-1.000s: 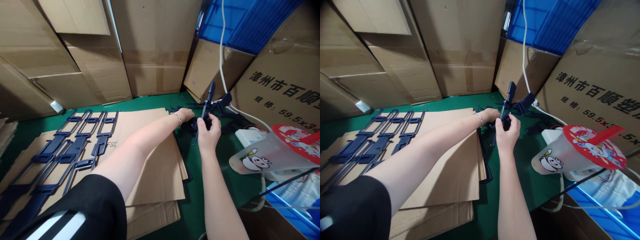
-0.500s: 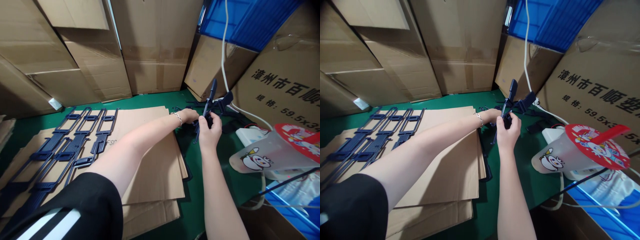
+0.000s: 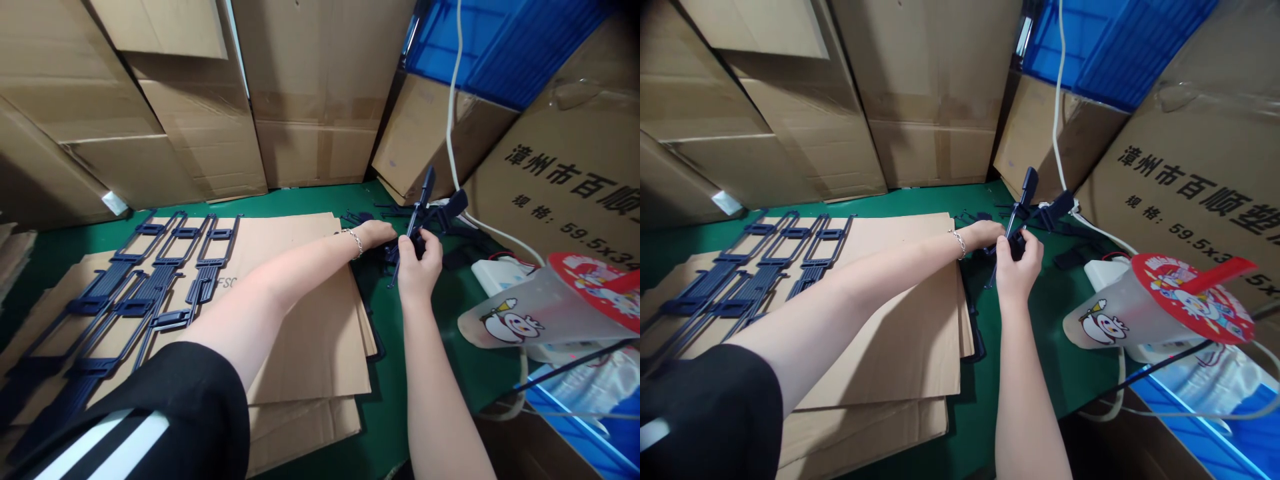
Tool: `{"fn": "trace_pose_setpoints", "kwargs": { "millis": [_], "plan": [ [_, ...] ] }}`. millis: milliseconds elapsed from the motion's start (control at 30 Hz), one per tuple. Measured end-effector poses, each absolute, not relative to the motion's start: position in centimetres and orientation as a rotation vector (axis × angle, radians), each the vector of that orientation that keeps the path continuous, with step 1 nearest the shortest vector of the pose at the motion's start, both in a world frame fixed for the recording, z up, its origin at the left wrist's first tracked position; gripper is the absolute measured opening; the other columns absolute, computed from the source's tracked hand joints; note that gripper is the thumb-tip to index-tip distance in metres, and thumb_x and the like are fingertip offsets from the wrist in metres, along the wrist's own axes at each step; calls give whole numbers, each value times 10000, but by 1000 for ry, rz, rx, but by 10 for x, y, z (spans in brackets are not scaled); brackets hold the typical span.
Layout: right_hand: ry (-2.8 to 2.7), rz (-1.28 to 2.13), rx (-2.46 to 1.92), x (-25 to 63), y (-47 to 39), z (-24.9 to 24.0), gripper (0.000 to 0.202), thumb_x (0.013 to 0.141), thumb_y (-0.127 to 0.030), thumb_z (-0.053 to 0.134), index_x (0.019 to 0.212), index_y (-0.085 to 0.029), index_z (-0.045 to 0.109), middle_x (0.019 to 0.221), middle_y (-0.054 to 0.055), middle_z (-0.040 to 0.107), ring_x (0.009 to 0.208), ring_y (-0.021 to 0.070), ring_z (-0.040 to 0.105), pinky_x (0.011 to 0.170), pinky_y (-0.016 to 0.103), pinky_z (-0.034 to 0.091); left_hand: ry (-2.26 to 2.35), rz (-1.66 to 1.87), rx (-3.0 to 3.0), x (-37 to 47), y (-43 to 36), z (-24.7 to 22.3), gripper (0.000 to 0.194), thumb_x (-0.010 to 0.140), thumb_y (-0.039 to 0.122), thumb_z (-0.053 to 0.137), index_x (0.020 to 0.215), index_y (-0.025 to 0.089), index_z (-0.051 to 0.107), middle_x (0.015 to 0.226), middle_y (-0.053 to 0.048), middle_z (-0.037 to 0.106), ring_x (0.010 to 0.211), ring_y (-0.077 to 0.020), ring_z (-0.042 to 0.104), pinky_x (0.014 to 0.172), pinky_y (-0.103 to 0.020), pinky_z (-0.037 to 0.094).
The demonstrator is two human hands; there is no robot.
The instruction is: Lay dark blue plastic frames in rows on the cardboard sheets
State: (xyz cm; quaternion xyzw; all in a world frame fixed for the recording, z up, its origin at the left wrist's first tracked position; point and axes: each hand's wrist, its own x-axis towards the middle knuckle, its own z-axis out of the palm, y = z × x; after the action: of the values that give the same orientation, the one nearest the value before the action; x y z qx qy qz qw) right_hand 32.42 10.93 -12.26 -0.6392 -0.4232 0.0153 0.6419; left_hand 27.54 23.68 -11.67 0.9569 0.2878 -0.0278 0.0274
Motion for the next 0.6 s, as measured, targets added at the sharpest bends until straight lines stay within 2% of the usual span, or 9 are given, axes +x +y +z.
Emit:
{"fn": "trace_pose_setpoints", "kwargs": {
  "millis": [167,333,500,600],
  "plan": [
    [-958,-120,-1410,327,109,-127,422,704,-409,555,985,-95,576,941,118,549,903,201,520,869,363,403,622,68,3189,262,232,-112,340,829,65,308,961,108,618,989,-135,597,1045,-233,487,877,-379,403],
    [-1010,-467,-1258,329,103,-127,401,738,-394,542,1012,-101,530,959,141,528,934,228,498,832,399,422,642,495,3379,257,227,-96,347,839,88,291,923,121,625,1044,-105,562,1083,-233,430,1035,-528,202],
    [-1181,-675,-1146,323,96,-125,419,724,-384,546,1031,-103,497,989,160,495,963,250,479,836,427,416,869,856,3370,248,220,-65,346,815,82,305,868,121,644,955,-89,579,1040,-222,466,1065,-517,167],
    [-1173,-636,-1101,318,91,-123,427,727,-401,519,1041,-116,467,974,139,465,951,245,465,835,434,412,1059,797,3261,221,204,-30,311,778,71,343,845,89,646,854,-108,603,954,-219,525,1046,-481,229]
  ]
}}
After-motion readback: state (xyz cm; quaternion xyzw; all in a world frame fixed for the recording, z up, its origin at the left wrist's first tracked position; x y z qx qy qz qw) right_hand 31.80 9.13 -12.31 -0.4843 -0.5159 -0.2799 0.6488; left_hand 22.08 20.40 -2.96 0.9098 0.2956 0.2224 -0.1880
